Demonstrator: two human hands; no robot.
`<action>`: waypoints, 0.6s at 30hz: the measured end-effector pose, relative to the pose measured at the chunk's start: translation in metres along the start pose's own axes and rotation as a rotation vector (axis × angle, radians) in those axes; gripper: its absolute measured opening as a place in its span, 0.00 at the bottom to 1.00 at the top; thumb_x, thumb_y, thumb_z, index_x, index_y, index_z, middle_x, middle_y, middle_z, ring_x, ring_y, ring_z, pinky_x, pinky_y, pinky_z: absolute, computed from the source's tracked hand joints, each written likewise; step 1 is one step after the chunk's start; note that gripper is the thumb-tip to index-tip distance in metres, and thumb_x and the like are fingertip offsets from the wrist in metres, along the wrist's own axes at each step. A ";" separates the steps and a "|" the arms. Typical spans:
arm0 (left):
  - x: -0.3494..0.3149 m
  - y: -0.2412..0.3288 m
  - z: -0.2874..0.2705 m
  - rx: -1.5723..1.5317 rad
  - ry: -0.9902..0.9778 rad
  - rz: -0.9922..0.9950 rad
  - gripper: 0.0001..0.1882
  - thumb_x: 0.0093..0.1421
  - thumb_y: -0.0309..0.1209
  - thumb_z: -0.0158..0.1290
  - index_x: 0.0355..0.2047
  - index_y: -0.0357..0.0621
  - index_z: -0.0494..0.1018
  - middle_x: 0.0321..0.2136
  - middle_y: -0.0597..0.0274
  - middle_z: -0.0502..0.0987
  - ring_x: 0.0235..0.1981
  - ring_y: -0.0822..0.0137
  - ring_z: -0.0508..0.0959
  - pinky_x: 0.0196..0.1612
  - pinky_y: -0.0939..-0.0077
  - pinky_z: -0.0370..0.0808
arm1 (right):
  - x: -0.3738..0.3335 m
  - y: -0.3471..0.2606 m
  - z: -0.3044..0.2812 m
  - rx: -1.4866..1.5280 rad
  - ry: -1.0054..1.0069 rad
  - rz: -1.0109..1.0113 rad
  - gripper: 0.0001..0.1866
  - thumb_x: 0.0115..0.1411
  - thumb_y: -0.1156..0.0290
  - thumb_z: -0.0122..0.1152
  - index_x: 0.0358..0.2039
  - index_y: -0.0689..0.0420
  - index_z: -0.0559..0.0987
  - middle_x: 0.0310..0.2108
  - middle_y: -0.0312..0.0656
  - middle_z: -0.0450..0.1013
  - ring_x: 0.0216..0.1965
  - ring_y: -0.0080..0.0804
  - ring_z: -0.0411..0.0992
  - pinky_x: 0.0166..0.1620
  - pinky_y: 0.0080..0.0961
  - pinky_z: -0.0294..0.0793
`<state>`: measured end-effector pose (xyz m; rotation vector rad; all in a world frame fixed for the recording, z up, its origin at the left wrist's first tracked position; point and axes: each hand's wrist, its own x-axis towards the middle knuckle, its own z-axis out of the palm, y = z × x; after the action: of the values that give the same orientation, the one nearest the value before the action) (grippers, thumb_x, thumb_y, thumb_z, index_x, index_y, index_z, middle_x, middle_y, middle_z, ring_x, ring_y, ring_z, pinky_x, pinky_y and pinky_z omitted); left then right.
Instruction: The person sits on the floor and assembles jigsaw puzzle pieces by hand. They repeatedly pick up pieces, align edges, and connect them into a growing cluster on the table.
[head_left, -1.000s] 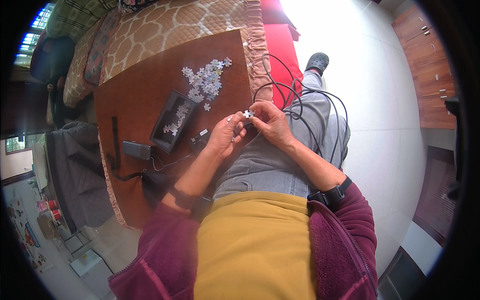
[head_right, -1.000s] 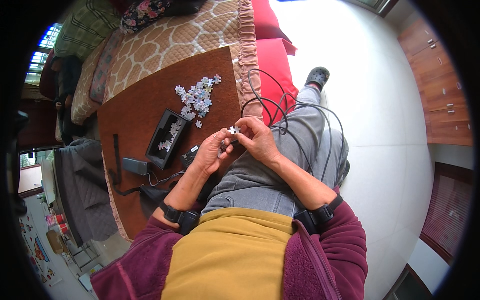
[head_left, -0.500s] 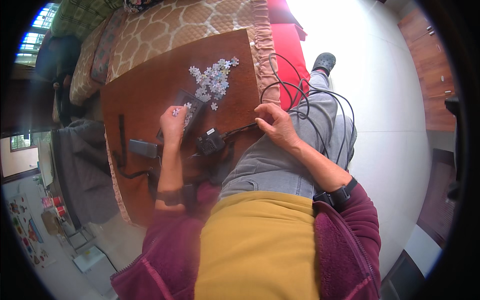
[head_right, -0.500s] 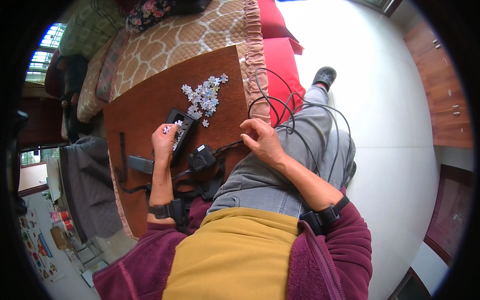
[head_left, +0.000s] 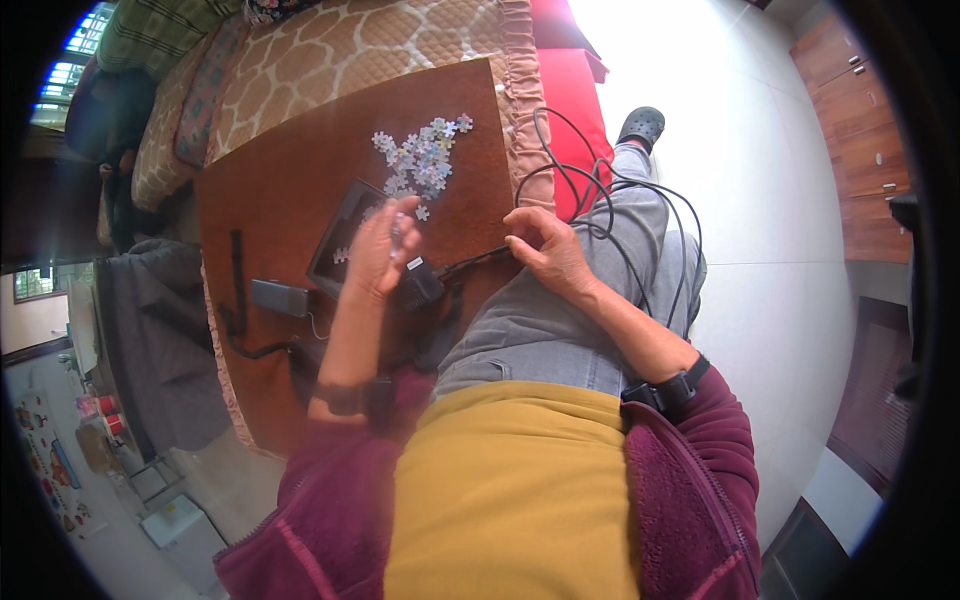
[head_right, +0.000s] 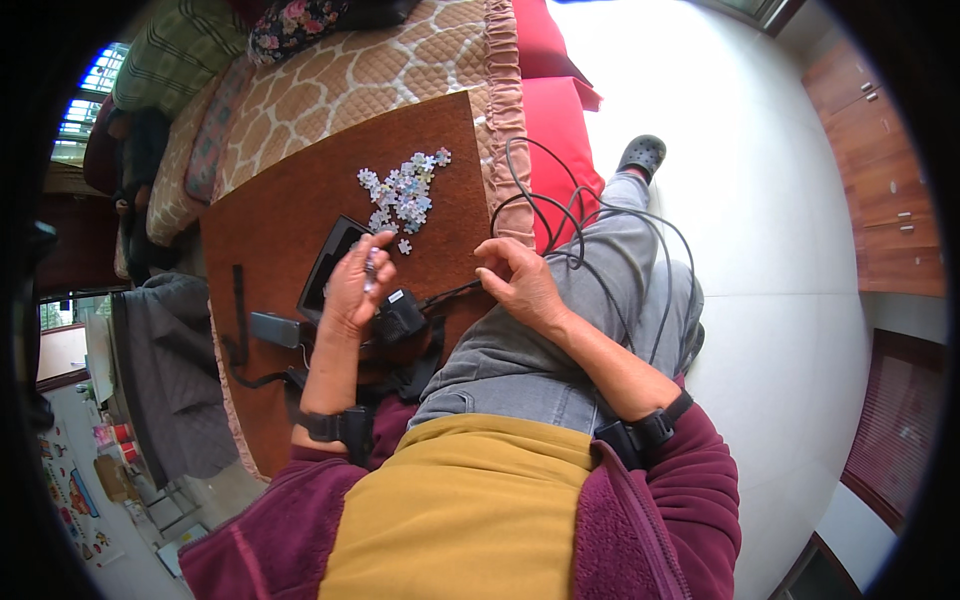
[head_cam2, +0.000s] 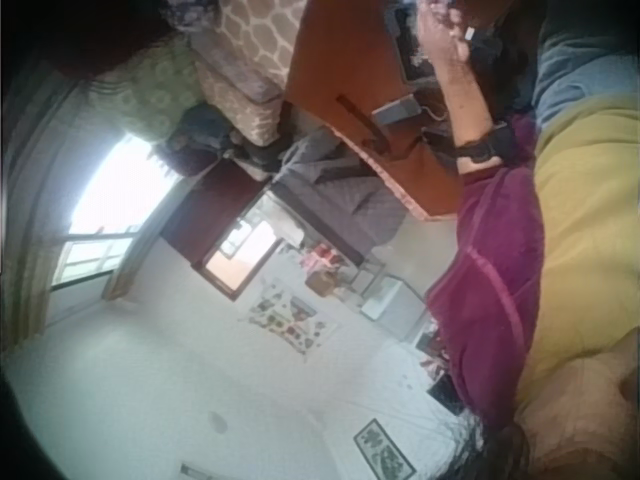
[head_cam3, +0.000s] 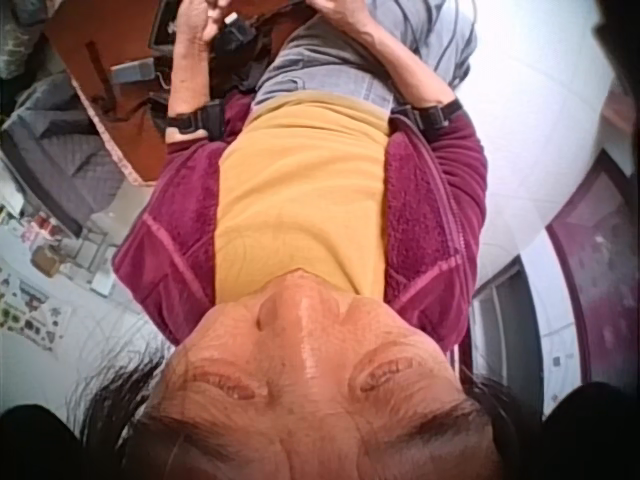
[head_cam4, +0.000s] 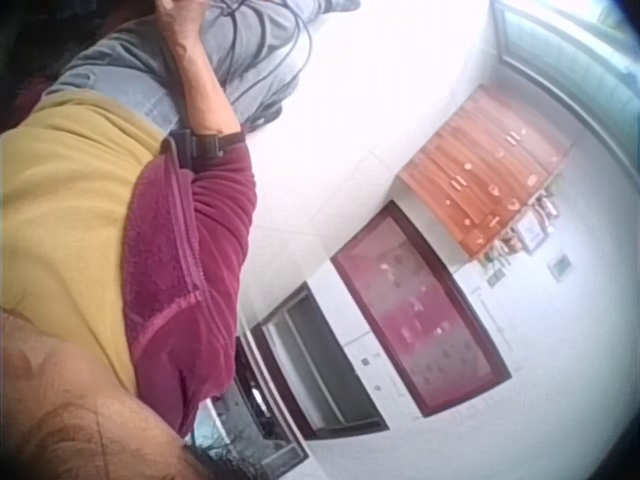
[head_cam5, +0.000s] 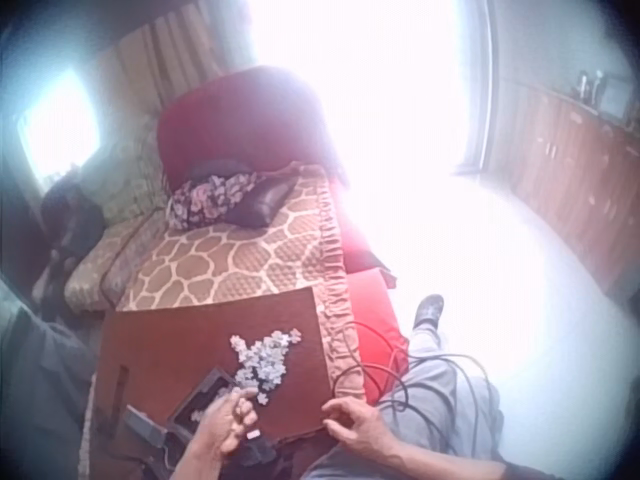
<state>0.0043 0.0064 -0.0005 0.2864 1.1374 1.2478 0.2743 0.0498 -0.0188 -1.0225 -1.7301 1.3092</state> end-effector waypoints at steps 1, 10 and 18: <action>-0.001 -0.008 0.012 -0.093 -0.092 -0.075 0.21 0.71 0.41 0.42 0.51 0.34 0.69 0.21 0.69 0.66 0.20 0.76 0.68 0.13 0.89 0.58 | 0.000 0.000 0.000 0.023 -0.009 0.018 0.12 0.55 0.76 0.64 0.40 0.59 0.77 0.27 0.34 0.70 0.27 0.18 0.69 0.31 0.18 0.70; -0.007 -0.054 0.073 0.021 -0.287 -0.103 0.26 0.73 0.47 0.31 0.61 0.42 0.62 0.18 0.68 0.66 0.16 0.74 0.67 0.13 0.85 0.58 | 0.001 0.000 -0.003 0.098 -0.071 0.077 0.12 0.56 0.73 0.66 0.41 0.59 0.77 0.28 0.34 0.73 0.27 0.18 0.69 0.32 0.17 0.71; -0.019 -0.064 0.089 0.187 -0.301 -0.120 0.25 0.73 0.47 0.35 0.60 0.44 0.65 0.20 0.72 0.65 0.15 0.81 0.64 0.14 0.89 0.57 | 0.000 0.009 -0.003 0.291 -0.167 0.193 0.06 0.58 0.74 0.63 0.34 0.62 0.78 0.33 0.37 0.77 0.33 0.20 0.75 0.37 0.20 0.75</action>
<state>0.1153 0.0018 0.0047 0.5208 0.9952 0.9563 0.2781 0.0526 -0.0271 -0.9505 -1.5276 1.7545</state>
